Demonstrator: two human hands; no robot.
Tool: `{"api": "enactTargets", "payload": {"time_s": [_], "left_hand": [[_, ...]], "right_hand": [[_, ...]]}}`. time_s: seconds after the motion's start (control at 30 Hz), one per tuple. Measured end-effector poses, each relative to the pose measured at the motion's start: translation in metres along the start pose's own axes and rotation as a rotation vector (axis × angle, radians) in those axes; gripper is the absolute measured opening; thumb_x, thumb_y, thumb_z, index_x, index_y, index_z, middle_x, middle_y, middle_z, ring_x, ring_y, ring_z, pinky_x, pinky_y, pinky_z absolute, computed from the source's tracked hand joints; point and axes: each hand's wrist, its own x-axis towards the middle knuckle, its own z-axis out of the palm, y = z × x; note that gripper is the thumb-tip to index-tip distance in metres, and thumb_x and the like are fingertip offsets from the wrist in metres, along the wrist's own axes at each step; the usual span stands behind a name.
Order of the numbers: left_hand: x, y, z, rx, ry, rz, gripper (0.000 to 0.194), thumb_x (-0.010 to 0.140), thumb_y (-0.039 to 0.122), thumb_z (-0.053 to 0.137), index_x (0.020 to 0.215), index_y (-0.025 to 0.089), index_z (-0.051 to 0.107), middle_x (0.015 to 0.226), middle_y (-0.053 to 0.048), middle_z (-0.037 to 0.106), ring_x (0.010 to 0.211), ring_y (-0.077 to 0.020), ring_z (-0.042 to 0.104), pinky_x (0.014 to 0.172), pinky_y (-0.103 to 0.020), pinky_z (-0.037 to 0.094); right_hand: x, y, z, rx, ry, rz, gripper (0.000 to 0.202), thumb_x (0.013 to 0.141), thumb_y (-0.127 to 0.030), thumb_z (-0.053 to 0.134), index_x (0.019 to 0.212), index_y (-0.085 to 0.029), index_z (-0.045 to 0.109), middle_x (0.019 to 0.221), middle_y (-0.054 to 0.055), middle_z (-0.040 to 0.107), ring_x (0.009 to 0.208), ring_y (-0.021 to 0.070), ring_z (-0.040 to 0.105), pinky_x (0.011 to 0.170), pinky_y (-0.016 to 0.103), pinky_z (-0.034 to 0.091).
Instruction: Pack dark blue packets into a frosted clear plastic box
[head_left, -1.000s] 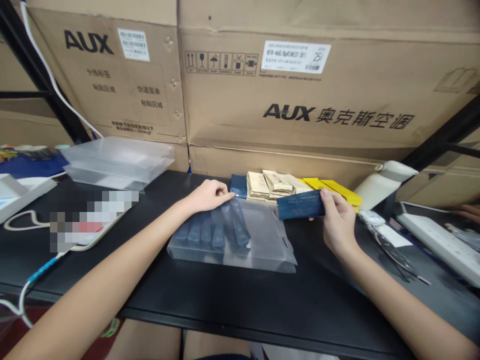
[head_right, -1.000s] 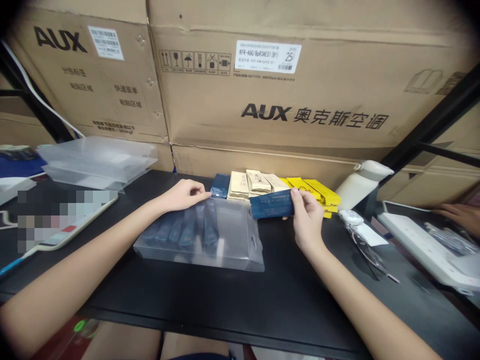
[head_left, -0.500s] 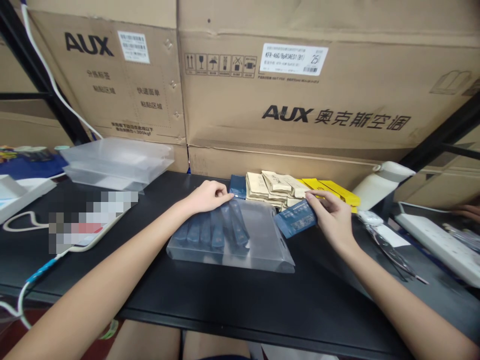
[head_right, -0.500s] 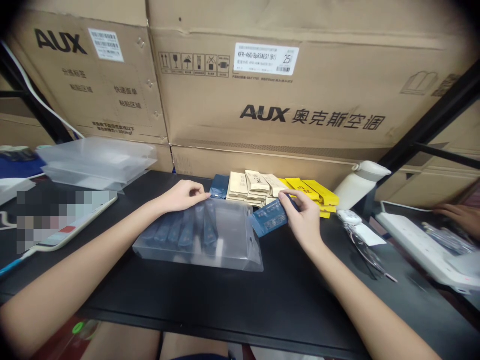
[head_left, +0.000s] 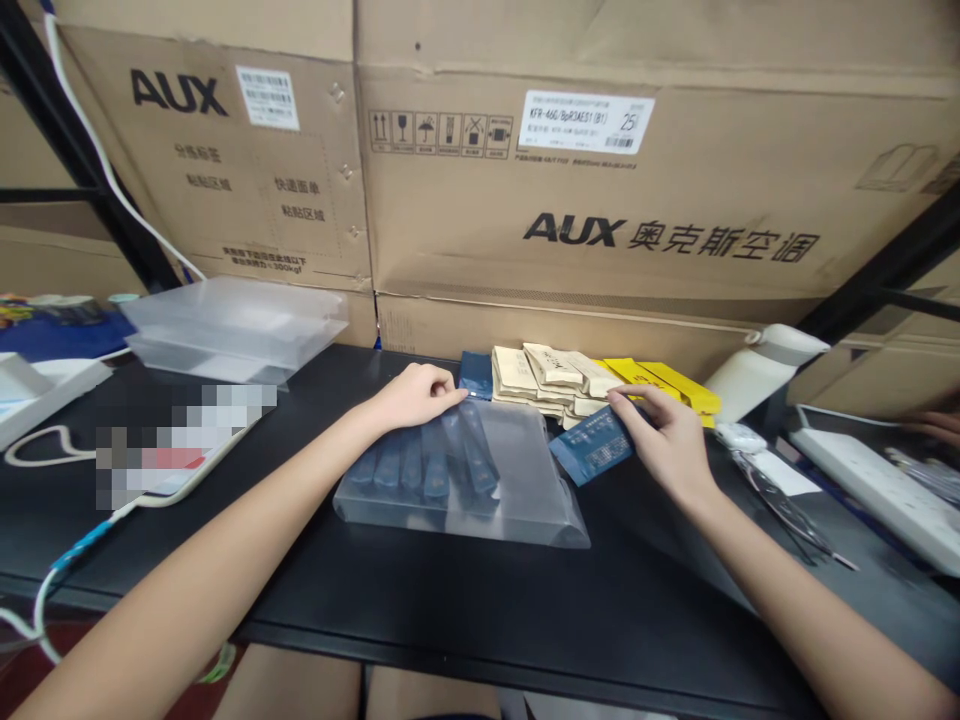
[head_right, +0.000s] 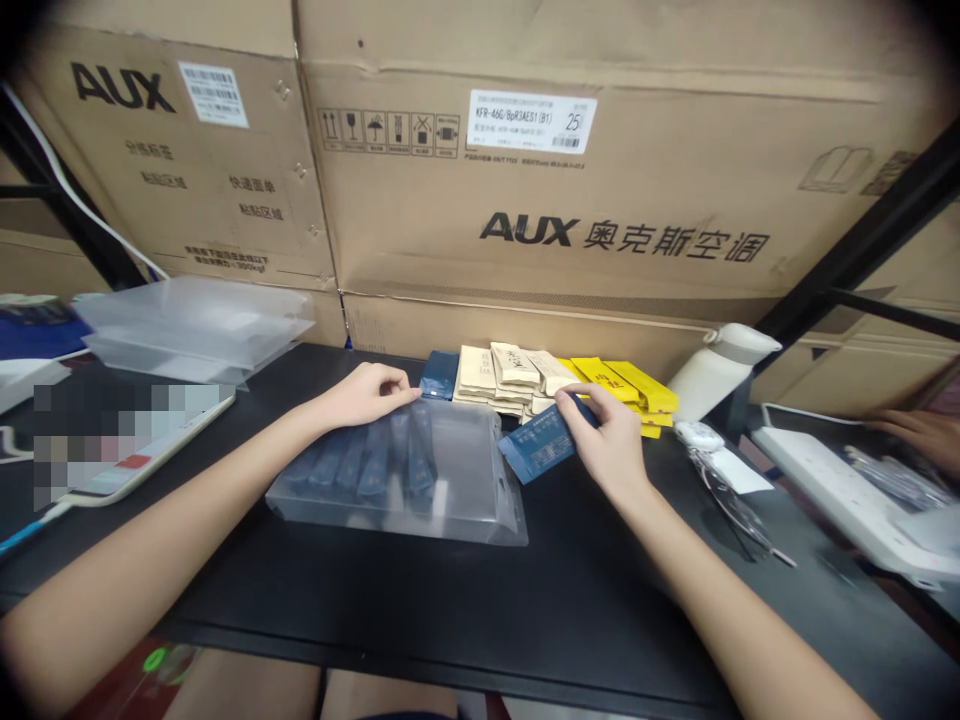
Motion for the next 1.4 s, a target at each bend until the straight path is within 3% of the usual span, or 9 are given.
{"api": "enactTargets", "payload": {"time_s": [0.27,0.5,0.67,0.73,0.83,0.9,1.03,1.23,1.4], "left_hand": [[0.000,-0.001,0.001,-0.003,-0.002,-0.021,0.036,0.085,0.043,0.053,0.059,0.017,0.053,0.059,0.001,0.057,0.057,-0.0127,0.050,0.057,-0.025,0.034],[-0.001,-0.001,0.001,-0.001,-0.007,-0.017,0.036,0.086,0.043,0.053,0.060,0.017,0.053,0.059,0.001,0.057,0.057,-0.0125,0.049,0.057,-0.025,0.033],[0.000,-0.001,0.001,0.000,-0.010,-0.027,0.036,0.085,0.043,0.053,0.059,0.018,0.052,0.060,0.000,0.057,0.057,-0.0129,0.049,0.057,-0.025,0.033],[0.000,0.000,0.001,0.000,-0.009,-0.028,0.036,0.085,0.042,0.053,0.060,0.017,0.052,0.060,0.001,0.056,0.057,-0.0128,0.049,0.057,-0.025,0.033],[0.000,-0.001,0.002,0.002,-0.007,-0.030,0.035,0.086,0.041,0.053,0.060,0.017,0.053,0.059,0.001,0.056,0.057,-0.0126,0.049,0.057,-0.025,0.033],[0.000,-0.001,0.002,0.006,-0.006,-0.033,0.035,0.086,0.041,0.054,0.060,0.017,0.053,0.060,0.001,0.056,0.057,-0.0125,0.049,0.057,-0.025,0.033],[0.000,-0.001,0.002,0.015,0.003,-0.022,0.037,0.086,0.042,0.054,0.059,0.017,0.052,0.059,0.001,0.057,0.057,-0.0124,0.050,0.057,-0.025,0.032],[0.000,0.000,0.001,0.019,-0.001,-0.014,0.036,0.086,0.041,0.053,0.060,0.017,0.052,0.059,0.001,0.057,0.057,-0.0123,0.050,0.057,-0.025,0.033],[0.000,0.000,0.001,0.020,-0.002,-0.024,0.036,0.086,0.040,0.053,0.059,0.017,0.052,0.060,0.001,0.057,0.057,-0.0124,0.050,0.057,-0.025,0.032]], "right_hand": [[0.005,0.003,-0.003,-0.006,0.002,0.039,0.026,0.077,-0.046,0.063,0.078,-0.021,0.069,0.065,0.002,0.067,0.061,0.0212,0.061,0.059,0.033,0.046],[0.003,0.002,-0.005,-0.173,-0.050,0.015,0.029,0.075,-0.048,0.063,0.081,-0.021,0.070,0.079,0.006,0.073,0.076,0.0273,0.066,0.072,0.039,0.048],[-0.005,-0.001,0.004,-0.118,-0.227,0.029,0.033,0.079,-0.051,0.062,0.085,-0.020,0.069,0.086,0.007,0.074,0.083,0.0285,0.068,0.076,0.040,0.051],[-0.007,-0.002,0.007,-0.049,-0.322,0.075,0.035,0.080,-0.053,0.062,0.087,-0.019,0.068,0.081,0.006,0.073,0.072,0.0243,0.068,0.066,0.036,0.052],[-0.009,-0.007,0.009,0.093,-0.501,0.288,0.043,0.078,-0.057,0.064,0.097,-0.019,0.063,0.062,0.000,0.064,0.046,0.0154,0.059,0.040,0.025,0.044],[-0.011,-0.010,0.010,0.206,-0.620,0.445,0.049,0.074,-0.055,0.070,0.105,-0.019,0.058,0.059,-0.003,0.060,0.043,0.0139,0.059,0.033,0.020,0.039],[-0.010,-0.009,0.007,0.427,-0.726,0.598,0.057,0.069,-0.043,0.080,0.114,-0.020,0.055,0.075,0.001,0.066,0.063,0.0182,0.071,0.040,0.018,0.048],[-0.009,-0.004,0.002,0.595,-1.012,0.543,0.068,0.063,-0.021,0.085,0.123,-0.020,0.053,0.101,0.005,0.070,0.086,0.0165,0.070,0.069,0.024,0.058],[-0.012,-0.010,0.007,0.626,-0.923,0.588,0.071,0.060,-0.021,0.088,0.122,-0.019,0.054,0.091,0.003,0.073,0.078,0.0160,0.071,0.073,0.028,0.056]]}}
